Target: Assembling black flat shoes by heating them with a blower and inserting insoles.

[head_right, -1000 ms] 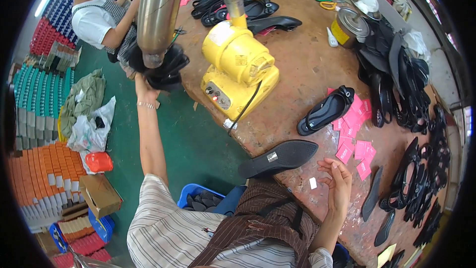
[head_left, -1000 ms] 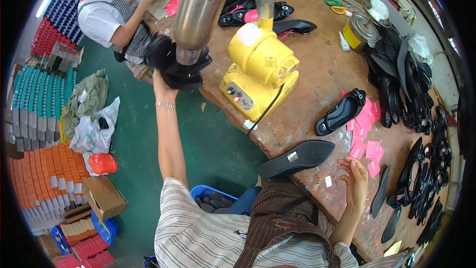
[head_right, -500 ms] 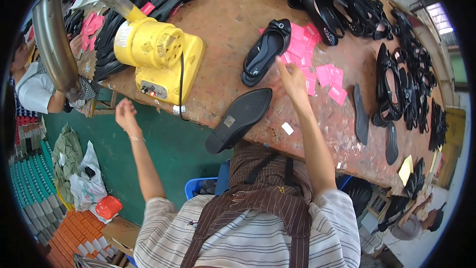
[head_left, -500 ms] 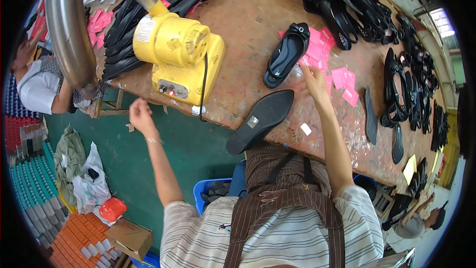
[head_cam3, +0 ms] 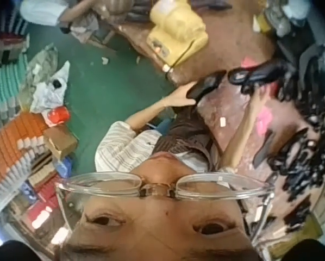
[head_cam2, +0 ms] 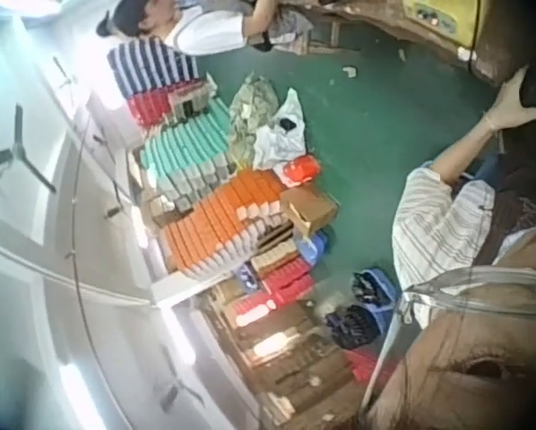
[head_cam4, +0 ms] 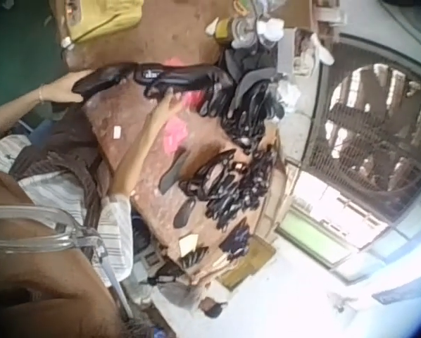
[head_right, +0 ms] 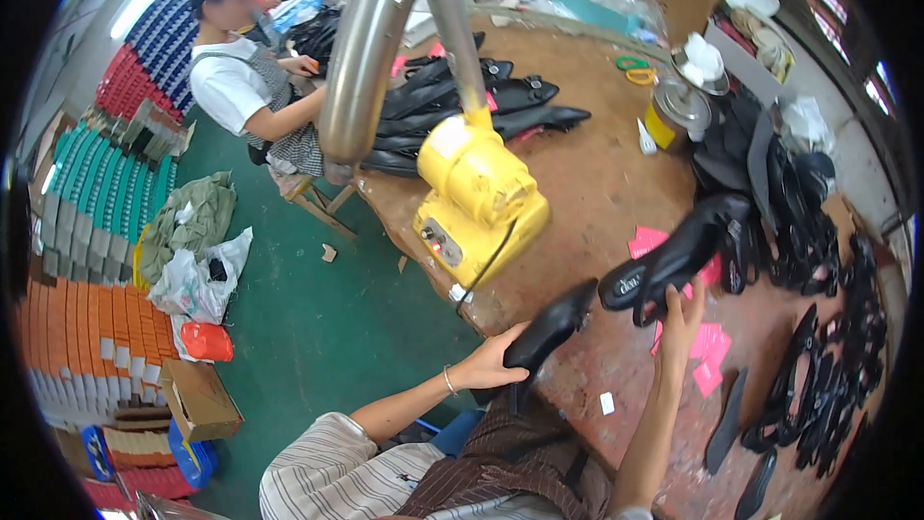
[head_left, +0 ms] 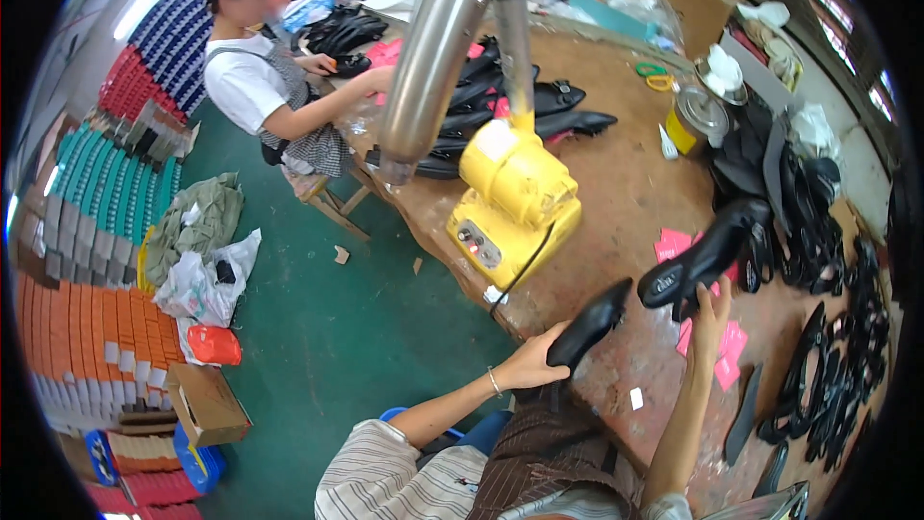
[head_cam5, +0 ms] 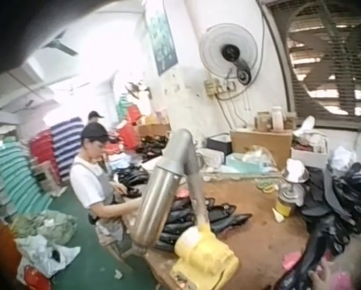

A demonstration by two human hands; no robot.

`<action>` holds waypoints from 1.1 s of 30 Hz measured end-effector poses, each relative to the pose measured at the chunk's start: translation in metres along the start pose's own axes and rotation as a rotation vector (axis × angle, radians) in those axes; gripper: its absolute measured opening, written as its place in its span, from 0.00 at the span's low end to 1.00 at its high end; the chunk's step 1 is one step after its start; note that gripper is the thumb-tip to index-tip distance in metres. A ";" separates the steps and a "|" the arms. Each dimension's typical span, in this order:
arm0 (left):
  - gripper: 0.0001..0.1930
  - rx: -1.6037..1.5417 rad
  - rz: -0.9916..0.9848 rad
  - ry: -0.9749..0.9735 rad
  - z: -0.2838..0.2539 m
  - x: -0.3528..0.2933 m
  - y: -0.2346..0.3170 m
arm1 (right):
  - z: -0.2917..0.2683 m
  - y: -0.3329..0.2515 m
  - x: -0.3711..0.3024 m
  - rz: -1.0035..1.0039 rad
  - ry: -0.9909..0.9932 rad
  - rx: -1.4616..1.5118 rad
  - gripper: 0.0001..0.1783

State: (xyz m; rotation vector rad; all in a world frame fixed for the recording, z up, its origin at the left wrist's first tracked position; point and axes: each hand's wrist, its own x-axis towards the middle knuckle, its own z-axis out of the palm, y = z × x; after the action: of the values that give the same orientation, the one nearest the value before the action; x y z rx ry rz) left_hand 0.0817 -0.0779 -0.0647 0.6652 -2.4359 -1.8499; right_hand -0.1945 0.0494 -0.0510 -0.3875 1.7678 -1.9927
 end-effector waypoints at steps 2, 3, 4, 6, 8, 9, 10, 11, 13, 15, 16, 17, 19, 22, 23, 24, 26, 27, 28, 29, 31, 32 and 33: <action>0.46 -0.740 0.002 -0.018 0.012 -0.002 -0.015 | -0.004 -0.013 -0.012 -0.130 -0.099 0.057 0.25; 0.46 -0.737 0.012 -0.028 0.014 0.002 -0.007 | -0.004 -0.016 -0.022 -0.142 -0.091 0.056 0.25; 0.45 -0.764 0.081 -0.023 0.016 0.005 0.004 | 0.008 -0.017 -0.032 -0.185 -0.036 0.021 0.25; 0.44 -0.942 0.180 -0.033 0.023 0.009 0.021 | 0.012 0.000 -0.052 -0.243 -0.017 -0.110 0.27; 0.45 -0.958 0.245 0.040 0.027 0.020 0.021 | 0.023 0.007 -0.072 -0.315 -0.085 -0.355 0.27; 0.47 -0.974 0.307 0.130 0.030 0.021 0.019 | 0.040 -0.025 -0.078 -0.257 -0.255 -0.673 0.21; 0.49 -0.838 0.311 0.190 0.031 0.022 0.016 | 0.055 -0.045 -0.092 0.002 -0.308 -0.413 0.15; 0.52 -0.705 0.310 0.246 0.029 0.022 0.013 | 0.060 -0.052 -0.101 -0.053 -0.368 -0.463 0.12; 0.59 -0.848 0.297 0.199 0.023 0.020 0.024 | 0.070 -0.067 -0.115 -0.032 -0.359 -0.522 0.14; 0.62 -0.900 0.307 0.270 0.022 0.008 0.032 | 0.072 -0.068 -0.118 -0.023 -0.358 -0.519 0.12; 0.63 -0.927 0.270 0.286 0.021 0.005 0.035 | 0.074 -0.069 -0.116 -0.194 -0.365 -0.580 0.12; 0.64 -0.950 0.234 0.308 0.019 0.000 0.039 | 0.073 -0.070 -0.117 -0.367 -0.379 -0.638 0.12; 0.56 -0.934 0.185 0.341 0.009 -0.011 0.041 | 0.069 -0.065 -0.122 -0.269 -0.417 -0.660 0.15; 0.39 -0.781 0.027 0.309 -0.018 -0.032 0.046 | 0.077 -0.051 -0.128 -0.155 -0.544 -0.495 0.20; 0.33 -0.689 0.017 0.376 -0.019 -0.040 0.041 | 0.080 -0.052 -0.128 -0.145 -0.544 -0.494 0.20; 0.32 -0.723 0.012 0.521 -0.015 -0.050 0.036 | 0.088 -0.053 -0.127 -0.224 -0.636 -0.487 0.20; 0.27 -0.834 0.052 0.772 -0.019 -0.063 0.032 | 0.104 -0.062 -0.126 -0.362 -0.790 -0.426 0.19; 0.25 -0.926 0.012 0.891 -0.027 -0.074 0.021 | 0.108 -0.065 -0.127 -0.361 -0.809 -0.409 0.19; 0.25 -1.021 -0.020 0.967 -0.038 -0.083 0.017 | 0.108 -0.067 -0.126 -0.343 -0.833 -0.366 0.18; 0.24 -1.117 -0.050 1.042 -0.050 -0.089 0.014 | 0.108 -0.068 -0.123 -0.327 -0.855 -0.324 0.17; 0.23 -1.256 0.138 1.129 -0.076 -0.095 0.012 | 0.102 -0.064 -0.121 -0.241 -0.743 -0.395 0.15; 0.22 -1.234 0.238 1.180 -0.090 -0.097 0.008 | 0.094 -0.059 -0.120 -0.186 -0.697 -0.430 0.15; 0.22 -1.224 0.255 1.204 -0.101 -0.095 0.004 | 0.084 -0.050 -0.117 -0.138 -0.648 -0.470 0.14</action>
State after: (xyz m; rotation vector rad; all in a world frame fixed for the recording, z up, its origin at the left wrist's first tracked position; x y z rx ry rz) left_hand 0.1935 -0.1375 -0.0078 0.8360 -0.4780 -1.5962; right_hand -0.0598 0.0399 0.0200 -1.1802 1.7652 -1.2771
